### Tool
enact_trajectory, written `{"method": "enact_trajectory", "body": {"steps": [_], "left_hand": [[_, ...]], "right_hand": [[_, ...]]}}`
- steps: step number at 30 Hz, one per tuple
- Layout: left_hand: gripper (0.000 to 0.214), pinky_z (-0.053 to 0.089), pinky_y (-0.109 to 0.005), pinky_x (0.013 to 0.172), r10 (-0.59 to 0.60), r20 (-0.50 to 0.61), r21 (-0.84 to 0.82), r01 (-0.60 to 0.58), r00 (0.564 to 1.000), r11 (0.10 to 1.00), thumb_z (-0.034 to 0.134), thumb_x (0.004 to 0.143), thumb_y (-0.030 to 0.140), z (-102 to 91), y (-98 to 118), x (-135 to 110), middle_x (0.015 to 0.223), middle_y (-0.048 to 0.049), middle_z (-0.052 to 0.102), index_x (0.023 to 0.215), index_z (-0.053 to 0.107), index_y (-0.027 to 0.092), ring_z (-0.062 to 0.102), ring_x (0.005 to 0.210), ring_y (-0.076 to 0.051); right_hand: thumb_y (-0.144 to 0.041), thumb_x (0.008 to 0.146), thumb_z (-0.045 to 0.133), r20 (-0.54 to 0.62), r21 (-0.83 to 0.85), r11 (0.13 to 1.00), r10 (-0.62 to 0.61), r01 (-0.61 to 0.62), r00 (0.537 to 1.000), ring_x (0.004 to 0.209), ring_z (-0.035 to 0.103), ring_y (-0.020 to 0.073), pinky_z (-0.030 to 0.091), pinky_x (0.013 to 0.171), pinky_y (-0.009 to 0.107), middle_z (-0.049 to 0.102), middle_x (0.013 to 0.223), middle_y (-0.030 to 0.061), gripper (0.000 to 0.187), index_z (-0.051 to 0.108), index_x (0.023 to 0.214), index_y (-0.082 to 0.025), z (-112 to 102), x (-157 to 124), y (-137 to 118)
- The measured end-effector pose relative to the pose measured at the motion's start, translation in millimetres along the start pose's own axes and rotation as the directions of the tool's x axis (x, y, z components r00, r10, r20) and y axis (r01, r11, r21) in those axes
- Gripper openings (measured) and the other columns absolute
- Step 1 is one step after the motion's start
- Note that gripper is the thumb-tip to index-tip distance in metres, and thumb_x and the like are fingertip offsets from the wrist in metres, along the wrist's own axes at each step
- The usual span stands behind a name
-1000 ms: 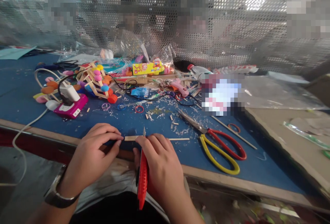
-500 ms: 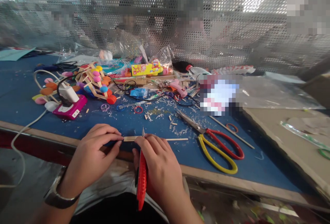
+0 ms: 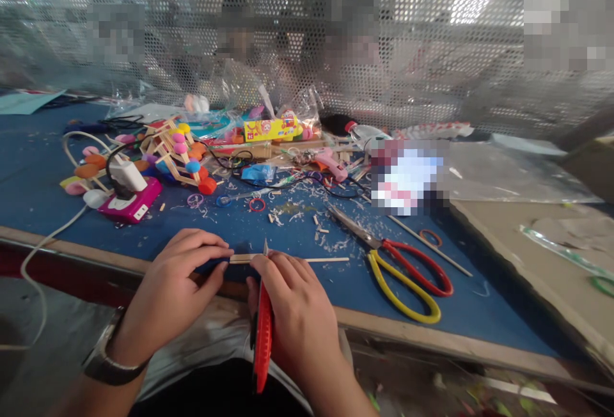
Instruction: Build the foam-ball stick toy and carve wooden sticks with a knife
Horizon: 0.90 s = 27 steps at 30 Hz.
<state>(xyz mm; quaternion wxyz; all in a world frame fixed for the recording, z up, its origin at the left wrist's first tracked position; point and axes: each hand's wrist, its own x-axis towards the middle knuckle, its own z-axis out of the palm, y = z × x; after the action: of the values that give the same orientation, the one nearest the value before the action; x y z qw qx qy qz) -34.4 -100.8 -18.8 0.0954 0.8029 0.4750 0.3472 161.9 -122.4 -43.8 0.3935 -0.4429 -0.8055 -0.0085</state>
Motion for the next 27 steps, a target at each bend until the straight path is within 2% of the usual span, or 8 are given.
{"method": "enact_trajectory", "body": {"steps": [11,17,27], "left_hand": [[0.018,0.054,-0.038,0.089,0.006,0.045,0.01,-0.006,0.999,1.0,0.061,0.089,0.004,-3.6,1,3,0.097,-0.0062,0.073,0.094,0.074,0.016,0.061,0.099,-0.023],[0.009,0.053,-0.04,0.084,0.043,0.162,0.066,-0.054,0.986,0.996,0.065,0.09,0.01,-7.9,5,15,0.092,-0.0053,0.07,0.087,0.071,0.016,0.06,0.093,-0.024],[0.019,0.049,-0.037,0.082,0.103,0.332,0.013,-0.114,0.938,0.993,0.062,0.09,0.003,-1.5,11,31,0.089,-0.0034,0.068,0.086,0.074,0.018,0.059,0.091,-0.022]], "right_hand": [[-0.015,0.101,0.054,0.01,0.002,1.0,-0.002,0.002,1.0,0.084,0.068,0.0219,0.053,0.079,0.033,0.072,0.093,0.0059,0.012,0.061,0.11,-0.019,1,1,1],[-0.013,0.101,0.055,0.021,0.016,1.0,0.008,-0.009,1.0,0.083,0.067,0.0221,0.05,0.078,0.033,0.072,0.093,0.0051,0.013,0.061,0.111,-0.02,2,-1,2],[-0.011,0.103,0.047,0.052,0.061,0.998,0.014,-0.017,0.999,0.087,0.067,0.0222,0.05,0.079,0.034,0.072,0.097,0.0067,0.019,0.061,0.114,-0.02,-2,3,1]]}}
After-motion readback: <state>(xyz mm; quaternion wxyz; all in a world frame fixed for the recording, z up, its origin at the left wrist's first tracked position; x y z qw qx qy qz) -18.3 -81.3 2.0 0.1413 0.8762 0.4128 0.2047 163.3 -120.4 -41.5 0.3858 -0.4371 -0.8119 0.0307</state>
